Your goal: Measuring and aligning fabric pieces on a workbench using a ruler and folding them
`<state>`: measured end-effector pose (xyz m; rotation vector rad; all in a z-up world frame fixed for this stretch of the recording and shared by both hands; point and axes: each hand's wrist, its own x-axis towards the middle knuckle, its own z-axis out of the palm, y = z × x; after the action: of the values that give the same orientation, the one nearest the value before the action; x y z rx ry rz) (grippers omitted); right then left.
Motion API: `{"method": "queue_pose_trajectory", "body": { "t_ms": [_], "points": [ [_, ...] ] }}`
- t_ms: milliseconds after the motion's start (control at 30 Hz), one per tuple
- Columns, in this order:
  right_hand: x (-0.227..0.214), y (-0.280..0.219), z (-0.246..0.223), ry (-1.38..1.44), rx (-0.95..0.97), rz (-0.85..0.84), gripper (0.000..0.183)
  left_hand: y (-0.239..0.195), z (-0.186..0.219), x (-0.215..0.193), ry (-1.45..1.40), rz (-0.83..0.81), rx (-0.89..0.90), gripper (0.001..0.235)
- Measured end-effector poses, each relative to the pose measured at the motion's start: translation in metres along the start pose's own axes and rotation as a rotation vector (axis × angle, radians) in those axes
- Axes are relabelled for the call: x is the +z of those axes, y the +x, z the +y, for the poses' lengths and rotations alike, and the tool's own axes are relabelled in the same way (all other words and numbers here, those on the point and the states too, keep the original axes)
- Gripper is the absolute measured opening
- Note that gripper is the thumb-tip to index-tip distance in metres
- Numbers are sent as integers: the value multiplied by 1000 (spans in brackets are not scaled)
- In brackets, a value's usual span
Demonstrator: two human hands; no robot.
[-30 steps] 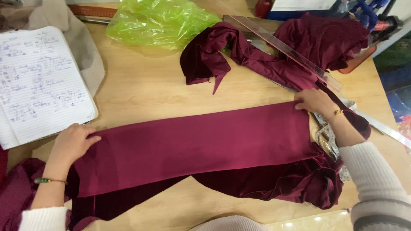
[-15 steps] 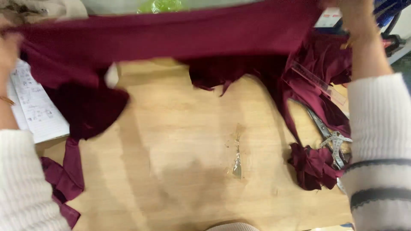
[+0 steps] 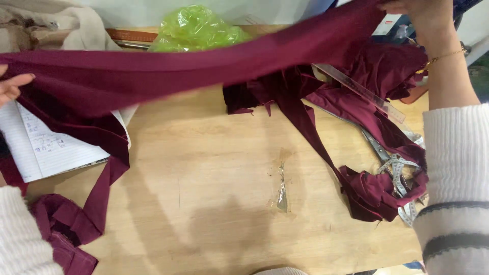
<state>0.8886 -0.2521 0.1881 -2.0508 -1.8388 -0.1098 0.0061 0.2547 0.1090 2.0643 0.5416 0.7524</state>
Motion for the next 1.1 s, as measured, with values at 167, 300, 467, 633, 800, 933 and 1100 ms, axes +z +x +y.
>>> {"method": "queue_pose_trajectory", "body": {
  "t_ms": [167, 300, 467, 633, 800, 933, 1100],
  "points": [
    [50, -14, 25, 232, 157, -42, 48, 34, -129, -27, -295, 119, -314, 45],
    [21, 25, -82, 477, 184, 157, 14, 40, -65, 10, -368, 424, -610, 31],
    [43, 38, -84, 556, 213, 223, 20, 41, -60, 19, -449, 495, -499, 10],
    [46, -17, -168, 769, 439, 444, 18, -40, -81, 12, -607, 479, -358, 43],
    [92, -147, -228, 401, 301, 414, 25, -183, -60, 42, -625, 600, -475, 17],
    [157, -264, -280, 574, 448, 345, 12, -279, -36, 92, -434, 600, -512, 29],
    [195, -376, -323, 394, 600, 111, 14, -375, -14, 128, -418, 514, -498, 22]
  ]
}}
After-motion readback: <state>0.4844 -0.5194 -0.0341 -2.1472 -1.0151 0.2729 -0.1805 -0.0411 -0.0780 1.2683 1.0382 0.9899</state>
